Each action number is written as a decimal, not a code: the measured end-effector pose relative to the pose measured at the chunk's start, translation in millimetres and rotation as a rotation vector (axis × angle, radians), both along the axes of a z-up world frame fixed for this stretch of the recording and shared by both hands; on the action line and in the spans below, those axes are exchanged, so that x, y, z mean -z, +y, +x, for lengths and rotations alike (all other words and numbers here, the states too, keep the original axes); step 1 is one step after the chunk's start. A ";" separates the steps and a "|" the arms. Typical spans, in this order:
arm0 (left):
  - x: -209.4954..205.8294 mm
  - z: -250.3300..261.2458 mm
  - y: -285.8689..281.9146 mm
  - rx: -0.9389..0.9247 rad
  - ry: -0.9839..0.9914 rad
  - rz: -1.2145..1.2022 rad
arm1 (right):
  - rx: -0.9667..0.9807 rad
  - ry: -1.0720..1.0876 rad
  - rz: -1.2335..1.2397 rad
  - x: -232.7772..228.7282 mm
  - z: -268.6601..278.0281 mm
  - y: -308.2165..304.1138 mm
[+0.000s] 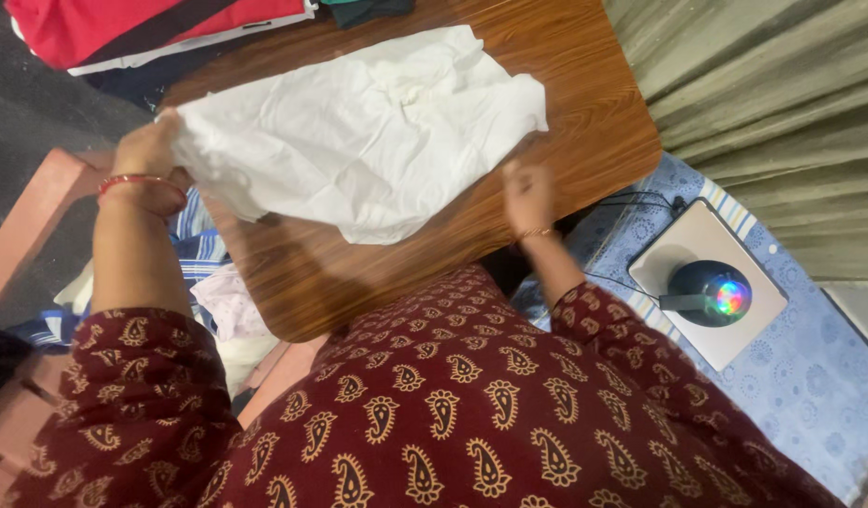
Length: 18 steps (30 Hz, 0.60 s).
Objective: The person folds several garments on a wooden table, including a red t-shirt, a teal patterned top, a black t-shirt, a white tank top, and a blue-and-white striped shirt. Each item is smoothed, folded into a compact rectangle, and stacked on the table.
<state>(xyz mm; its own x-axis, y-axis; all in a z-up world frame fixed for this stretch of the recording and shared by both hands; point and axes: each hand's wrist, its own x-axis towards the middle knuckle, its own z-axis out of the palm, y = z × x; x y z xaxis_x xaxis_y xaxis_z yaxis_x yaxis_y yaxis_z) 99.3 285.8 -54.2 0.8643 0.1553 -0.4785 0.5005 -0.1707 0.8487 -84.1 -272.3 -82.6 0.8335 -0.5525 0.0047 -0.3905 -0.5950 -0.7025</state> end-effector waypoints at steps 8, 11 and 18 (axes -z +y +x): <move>-25.0 -11.0 -41.6 0.186 0.146 -0.047 | -0.460 0.404 -0.222 -12.1 0.4 125.8; -105.0 -18.5 -80.5 0.248 0.098 -0.357 | -0.344 0.254 0.119 30.0 23.1 115.3; -283.8 -24.5 -70.3 0.158 -0.362 -0.793 | -0.438 -0.591 1.521 -149.2 91.1 24.8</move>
